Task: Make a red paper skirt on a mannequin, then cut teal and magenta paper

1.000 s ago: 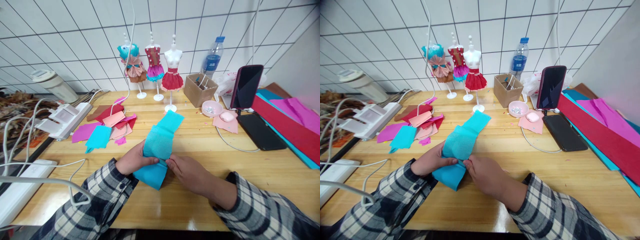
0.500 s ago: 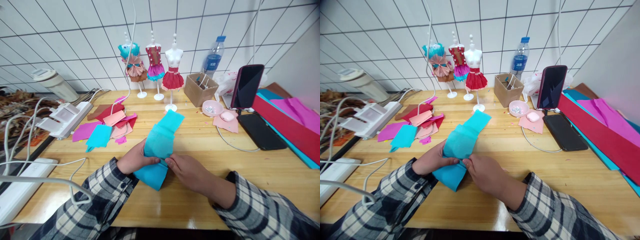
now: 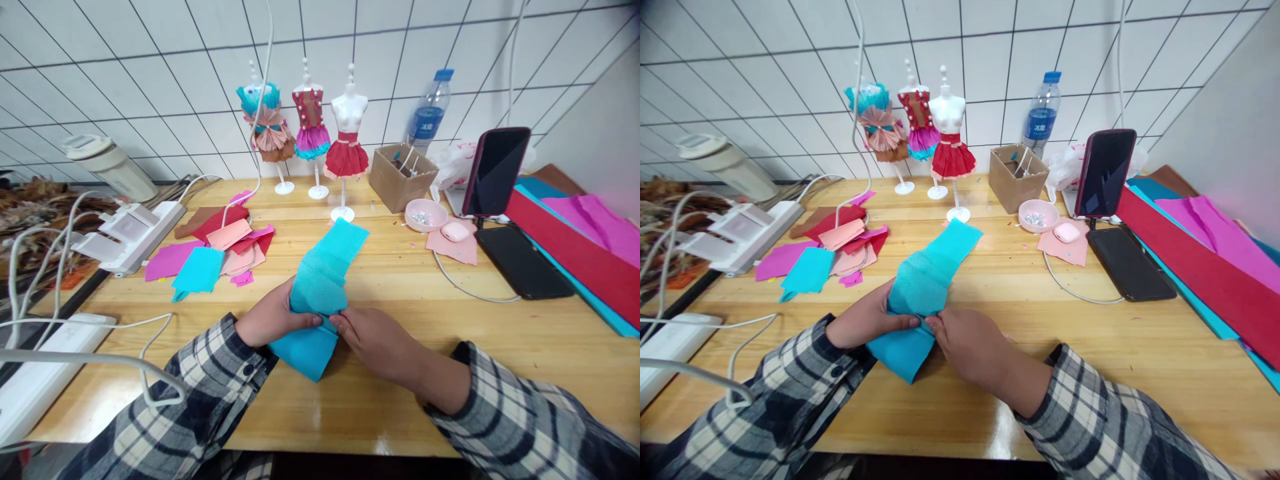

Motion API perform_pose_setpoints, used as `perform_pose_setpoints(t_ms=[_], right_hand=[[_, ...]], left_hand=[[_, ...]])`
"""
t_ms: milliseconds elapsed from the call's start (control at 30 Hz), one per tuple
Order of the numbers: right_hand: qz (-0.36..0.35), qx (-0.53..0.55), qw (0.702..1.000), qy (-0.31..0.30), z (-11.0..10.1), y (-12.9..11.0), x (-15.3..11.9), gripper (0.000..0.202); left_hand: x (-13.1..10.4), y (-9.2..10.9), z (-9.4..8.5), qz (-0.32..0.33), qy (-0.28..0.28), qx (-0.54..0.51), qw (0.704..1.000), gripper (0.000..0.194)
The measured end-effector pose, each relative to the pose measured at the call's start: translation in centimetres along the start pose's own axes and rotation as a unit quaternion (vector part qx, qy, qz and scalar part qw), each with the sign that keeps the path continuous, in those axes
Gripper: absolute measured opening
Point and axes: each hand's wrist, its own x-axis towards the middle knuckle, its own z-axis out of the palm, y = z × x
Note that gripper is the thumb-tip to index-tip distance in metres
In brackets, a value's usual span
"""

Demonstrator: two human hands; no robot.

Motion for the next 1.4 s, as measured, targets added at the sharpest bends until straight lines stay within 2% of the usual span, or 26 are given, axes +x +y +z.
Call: perform_pose_setpoints(t_ms=[467,733,1167,1400], right_hand=[[0.025,-0.003,1.0,-0.007,-0.2,-0.5,0.2,0.045],[-0.002,0.002,1.0,-0.007,-0.1,0.0,0.3,0.044],[-0.017,0.002,1.0,0.002,0.1,-0.2,0.5,0.044],[-0.023,-0.006,1.0,-0.005,0.1,-0.2,0.6,0.043]], left_hand=[[0.0,0.6,0.4,-0.005,-0.001,0.037,0.999,0.057],[-0.1,0.4,0.5,-0.006,-0.003,0.0,1.0,0.059],[0.0,0.6,0.8,-0.006,0.011,0.024,1.0,0.061],[-0.1,0.7,1.0,-0.021,0.0,0.024,0.999,0.06]])
